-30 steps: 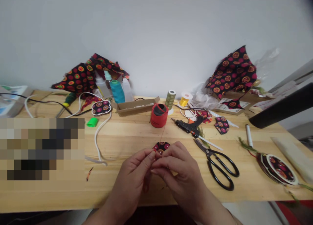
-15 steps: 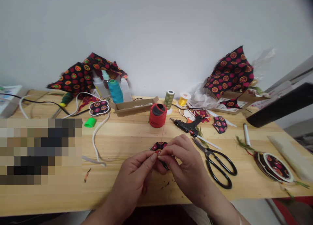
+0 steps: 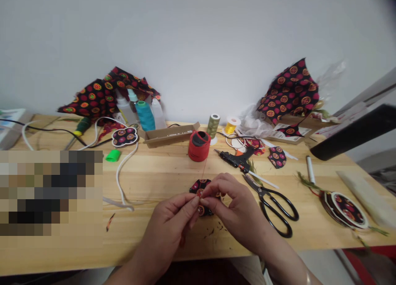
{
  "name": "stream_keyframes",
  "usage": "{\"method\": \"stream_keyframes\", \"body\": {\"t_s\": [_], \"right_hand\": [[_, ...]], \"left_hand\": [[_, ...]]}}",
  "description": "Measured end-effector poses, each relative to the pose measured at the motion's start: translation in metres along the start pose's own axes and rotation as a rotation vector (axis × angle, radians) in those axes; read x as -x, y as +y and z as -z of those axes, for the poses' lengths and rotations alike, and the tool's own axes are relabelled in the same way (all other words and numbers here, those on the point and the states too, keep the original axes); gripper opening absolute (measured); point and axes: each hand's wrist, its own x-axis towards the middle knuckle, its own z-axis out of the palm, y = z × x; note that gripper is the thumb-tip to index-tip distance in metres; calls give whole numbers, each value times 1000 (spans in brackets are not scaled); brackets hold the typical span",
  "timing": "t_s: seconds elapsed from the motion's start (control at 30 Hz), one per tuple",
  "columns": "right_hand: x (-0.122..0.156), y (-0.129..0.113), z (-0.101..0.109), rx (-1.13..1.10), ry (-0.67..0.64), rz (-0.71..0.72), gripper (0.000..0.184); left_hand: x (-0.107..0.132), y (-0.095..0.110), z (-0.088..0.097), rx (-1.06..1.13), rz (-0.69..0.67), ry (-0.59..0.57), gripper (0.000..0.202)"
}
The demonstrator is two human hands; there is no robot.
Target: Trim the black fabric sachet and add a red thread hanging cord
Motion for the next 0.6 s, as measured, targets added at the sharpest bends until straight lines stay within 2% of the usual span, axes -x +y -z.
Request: {"method": "stream_keyframes", "body": {"t_s": [0.2, 0.4, 0.6], "right_hand": [[-1, 2, 1, -43, -1, -53, 12], [0, 2, 0, -90, 16, -46, 10], [-2, 3, 0, -84, 21, -33, 10]], "left_hand": [[-1, 0, -1, 27, -9, -5, 21], [0, 2, -2, 8, 24, 8, 24], [1, 3, -2, 9, 1, -15, 22]]}}
